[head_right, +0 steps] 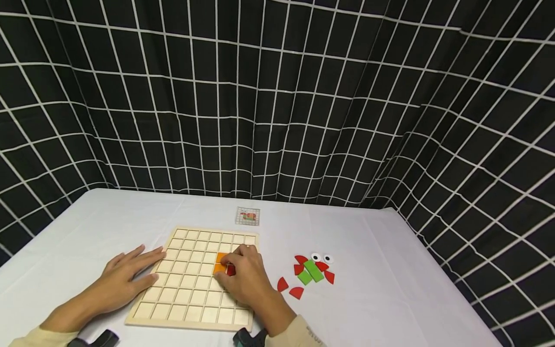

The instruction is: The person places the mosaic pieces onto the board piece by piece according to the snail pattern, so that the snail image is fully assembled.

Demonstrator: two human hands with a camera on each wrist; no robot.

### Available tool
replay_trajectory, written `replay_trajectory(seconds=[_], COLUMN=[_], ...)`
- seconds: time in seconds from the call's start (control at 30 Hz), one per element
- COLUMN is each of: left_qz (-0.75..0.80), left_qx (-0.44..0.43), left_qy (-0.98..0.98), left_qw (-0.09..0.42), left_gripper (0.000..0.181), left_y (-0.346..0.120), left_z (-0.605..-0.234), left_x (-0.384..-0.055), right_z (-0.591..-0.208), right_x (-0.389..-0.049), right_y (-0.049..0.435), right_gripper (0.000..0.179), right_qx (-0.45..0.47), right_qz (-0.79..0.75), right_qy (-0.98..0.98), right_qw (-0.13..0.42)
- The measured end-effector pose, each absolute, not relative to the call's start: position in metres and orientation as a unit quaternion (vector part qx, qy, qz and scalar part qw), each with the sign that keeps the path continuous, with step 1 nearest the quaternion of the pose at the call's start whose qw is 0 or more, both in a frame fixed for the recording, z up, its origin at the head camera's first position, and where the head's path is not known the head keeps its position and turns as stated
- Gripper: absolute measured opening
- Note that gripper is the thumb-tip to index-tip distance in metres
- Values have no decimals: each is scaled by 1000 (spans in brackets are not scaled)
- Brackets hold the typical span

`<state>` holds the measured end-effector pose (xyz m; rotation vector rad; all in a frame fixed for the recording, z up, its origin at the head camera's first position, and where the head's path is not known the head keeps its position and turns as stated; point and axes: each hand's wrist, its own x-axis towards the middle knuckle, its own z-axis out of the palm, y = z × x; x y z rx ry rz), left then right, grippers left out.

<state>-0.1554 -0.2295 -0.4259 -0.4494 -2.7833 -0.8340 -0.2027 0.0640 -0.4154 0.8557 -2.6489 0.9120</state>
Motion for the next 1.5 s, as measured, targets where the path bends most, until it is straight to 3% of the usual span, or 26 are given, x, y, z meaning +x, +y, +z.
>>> replay_trajectory(seconds=[0.47, 0.8, 1.1, 1.5], left_qz=[-288, -282, -285, -284], left_qx=[-150, -148, -146, -148], left_qy=[-941, -942, -942, -941], left_qw=[97, 104, 103, 107], left_gripper=[45, 44, 44, 44], left_y=[-231, -227, -229, -229], left_z=[-427, -430, -430, -429], left_x=[-154, -155, -153, -152], right_z=[-402, -384, -377, -387], right_x=[-204, -208, -208, -197], right_y=[75, 134, 195, 244], right_gripper=[16, 23, 26, 28], right_qx=[309, 263, 228, 179], right_qz=[405, 389, 367, 338], right_qy=[-831, -837, -849, -880], right_qw=[225, 281, 303, 281])
